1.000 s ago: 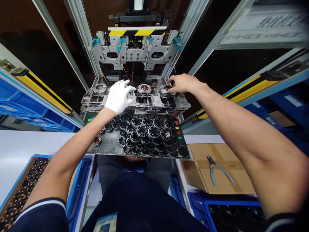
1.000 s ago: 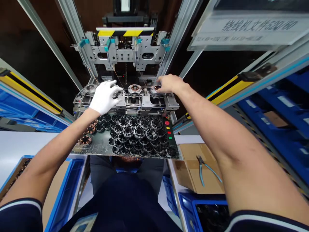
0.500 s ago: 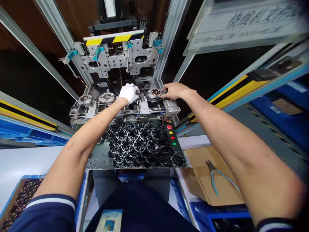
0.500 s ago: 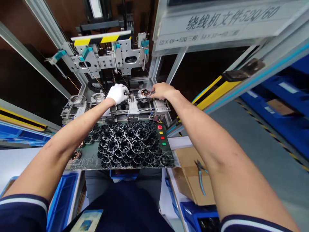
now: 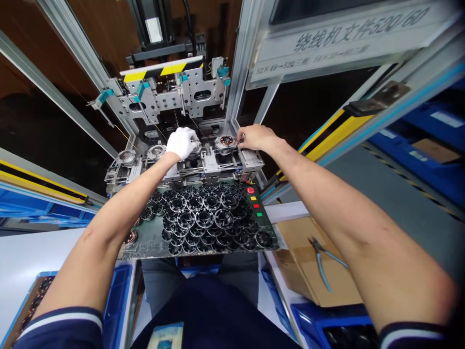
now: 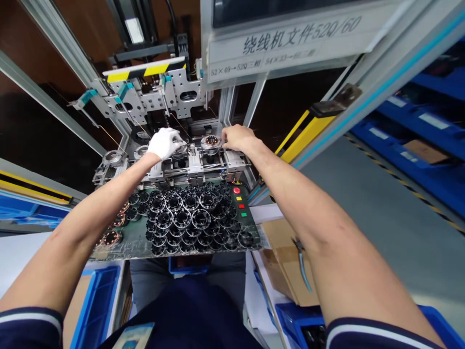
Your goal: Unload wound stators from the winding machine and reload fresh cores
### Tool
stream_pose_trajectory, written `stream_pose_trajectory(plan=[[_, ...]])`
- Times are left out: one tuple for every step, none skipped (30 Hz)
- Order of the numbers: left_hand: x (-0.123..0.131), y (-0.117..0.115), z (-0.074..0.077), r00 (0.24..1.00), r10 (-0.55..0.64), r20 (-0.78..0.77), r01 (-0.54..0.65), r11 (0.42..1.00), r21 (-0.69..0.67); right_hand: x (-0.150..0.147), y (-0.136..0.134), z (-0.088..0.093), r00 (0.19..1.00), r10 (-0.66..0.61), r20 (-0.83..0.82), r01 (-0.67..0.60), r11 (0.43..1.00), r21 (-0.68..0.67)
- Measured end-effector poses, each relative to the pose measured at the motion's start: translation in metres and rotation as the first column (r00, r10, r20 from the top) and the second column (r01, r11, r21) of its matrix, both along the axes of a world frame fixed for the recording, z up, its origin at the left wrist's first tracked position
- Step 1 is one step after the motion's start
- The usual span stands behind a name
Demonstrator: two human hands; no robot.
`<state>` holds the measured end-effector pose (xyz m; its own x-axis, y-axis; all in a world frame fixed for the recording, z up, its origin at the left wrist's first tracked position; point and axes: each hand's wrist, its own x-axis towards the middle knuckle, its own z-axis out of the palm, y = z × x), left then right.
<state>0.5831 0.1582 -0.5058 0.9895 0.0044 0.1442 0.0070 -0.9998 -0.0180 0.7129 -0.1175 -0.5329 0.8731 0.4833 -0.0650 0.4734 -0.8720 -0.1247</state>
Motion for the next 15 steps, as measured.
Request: stream_pose_trajectory(plan=[[-0.005,0.007,0.002,1.000,-0.006,-0.006,0.006,1.000,0.024,0.000,-0.002,-0.001,1.000,0.006,-0.013,-0.005,1.000,0.012],[-0.008,0.014,0.004,1.000,-0.013,-0.028,0.014,0.998,0.059,0.001,-0.004,-0.002,0.999,0.018,-0.034,-0.017,0.999,0.027],[-0.011,0.019,0.005,0.998,-0.019,-0.062,0.025,0.995,0.100,0.001,-0.005,-0.003,0.998,0.033,-0.056,-0.030,0.998,0.046],[-0.012,0.022,0.005,0.994,-0.024,-0.103,0.039,0.989,0.140,0.001,-0.006,-0.004,0.996,0.046,-0.074,-0.041,0.997,0.068],[-0.011,0.025,0.005,0.989,-0.027,-0.142,0.051,0.984,0.172,0.000,-0.006,-0.005,0.995,0.055,-0.087,-0.048,0.995,0.088],[-0.009,0.025,0.004,0.984,-0.029,-0.175,0.063,0.979,0.194,-0.001,-0.006,-0.006,0.993,0.064,-0.099,-0.053,0.993,0.106],[-0.005,0.024,0.003,0.979,-0.032,-0.200,0.074,0.976,0.206,-0.002,-0.005,-0.007,0.992,0.068,-0.108,-0.055,0.991,0.119],[0.000,0.023,0.002,0.975,-0.034,-0.219,0.082,0.974,0.213,-0.004,-0.004,-0.007,0.990,0.070,-0.120,-0.055,0.991,0.124],[0.007,0.020,0.001,0.970,-0.031,-0.241,0.086,0.971,0.222,-0.005,-0.004,-0.006,0.988,0.075,-0.136,-0.058,0.991,0.124],[0.014,0.018,-0.001,0.964,-0.023,-0.265,0.086,0.970,0.228,-0.006,-0.003,-0.003,0.985,0.080,-0.155,-0.061,0.991,0.119],[0.022,0.016,-0.003,0.957,-0.011,-0.291,0.081,0.969,0.232,-0.006,-0.002,0.001,0.983,0.083,-0.165,-0.066,0.992,0.107],[0.029,0.014,-0.005,0.949,0.006,-0.316,0.072,0.970,0.233,-0.005,-0.002,0.006,0.985,0.078,-0.156,-0.064,0.994,0.091],[0.036,0.012,-0.007,0.940,0.023,-0.340,0.060,0.971,0.231,-0.003,-0.002,0.012,0.990,0.070,-0.126,-0.061,0.995,0.078],[0.041,0.011,-0.009,0.932,0.040,-0.361,0.047,0.973,0.227,-0.002,-0.001,0.019,0.994,0.069,-0.081,-0.063,0.995,0.077],[0.046,0.010,-0.011,0.925,0.052,-0.377,0.036,0.975,0.221,0.000,0.000,0.026,0.996,0.081,-0.034,-0.078,0.993,0.090]])
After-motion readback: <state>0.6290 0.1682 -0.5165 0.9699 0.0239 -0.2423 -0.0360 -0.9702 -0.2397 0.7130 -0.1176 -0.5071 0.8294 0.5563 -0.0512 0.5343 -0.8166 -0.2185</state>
